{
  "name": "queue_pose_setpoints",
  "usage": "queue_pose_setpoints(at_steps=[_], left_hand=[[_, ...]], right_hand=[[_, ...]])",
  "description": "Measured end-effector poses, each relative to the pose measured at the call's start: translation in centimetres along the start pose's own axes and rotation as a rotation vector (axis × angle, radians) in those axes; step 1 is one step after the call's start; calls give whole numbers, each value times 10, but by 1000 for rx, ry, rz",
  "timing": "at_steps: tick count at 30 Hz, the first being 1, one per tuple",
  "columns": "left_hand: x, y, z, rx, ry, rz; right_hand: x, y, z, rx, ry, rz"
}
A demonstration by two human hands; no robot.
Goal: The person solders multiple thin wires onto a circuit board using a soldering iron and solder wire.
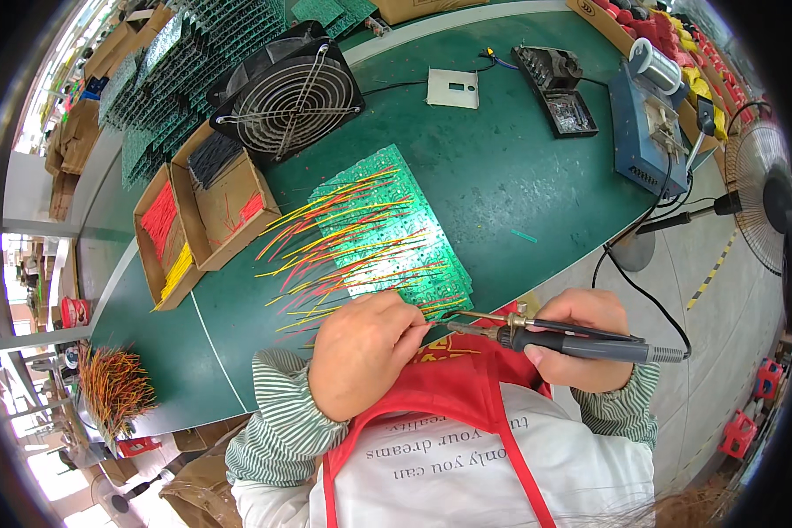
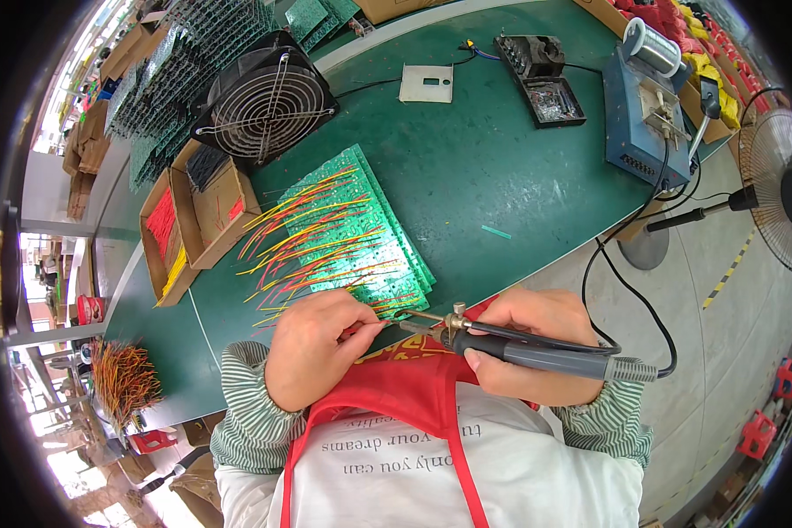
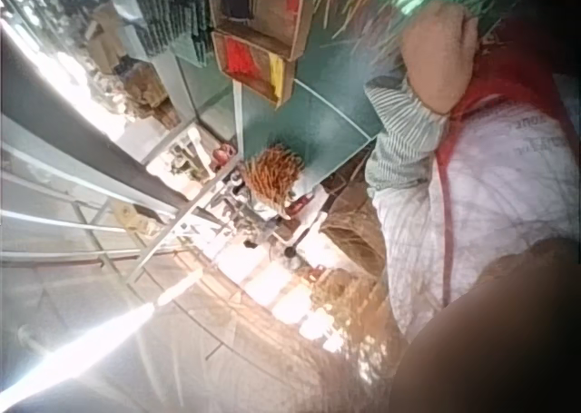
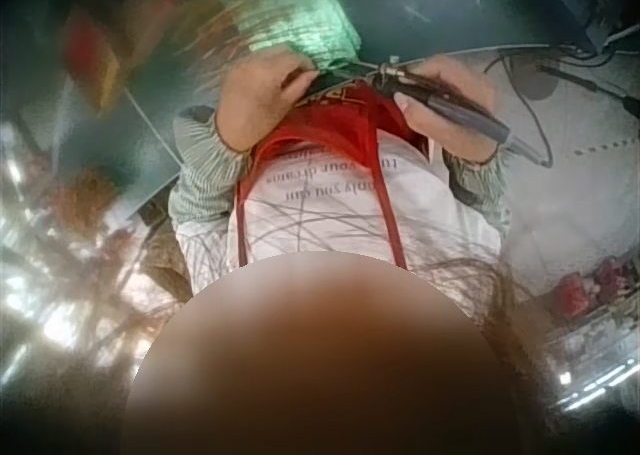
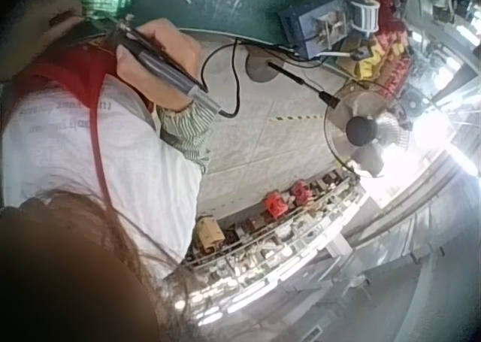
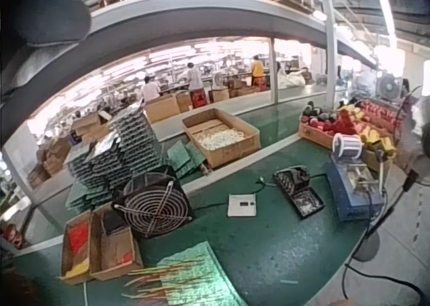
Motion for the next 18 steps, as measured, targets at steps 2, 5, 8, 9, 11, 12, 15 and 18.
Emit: queue_pose_setpoints(at_steps=[2,5,8,9,11,12,15,18], left_hand=[[-1,0,-1,-4,8,9],[-1,1,-2,-20,37,8],[-1,0,-1,-3,21,11],[-1,0,-2,-3,32,17],[0,1,-4,-5,42,24],[7,1,-8,-32,59,-34],[18,3,-24,-89,99,-101],[5,9,-28,-118,105,-77]], right_hand=[[-1,1,-1,-9,1,22],[1,1,0,18,-11,35],[6,0,2,51,-14,-5],[7,-1,1,52,-14,-7],[12,-6,-2,39,-33,-41],[14,-7,-3,38,-33,-43],[21,-12,-3,20,-59,-55],[26,-15,-6,20,-122,-80]])
Point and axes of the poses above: each hand's wrist, its own y-axis towards the middle knuckle, its own x-axis out of the back of the hand, z = x × y, the point moved 8 cm from there along y, towards the middle knuckle, and after that the axes turned 1 degree about -y, right-handed, at the moved point
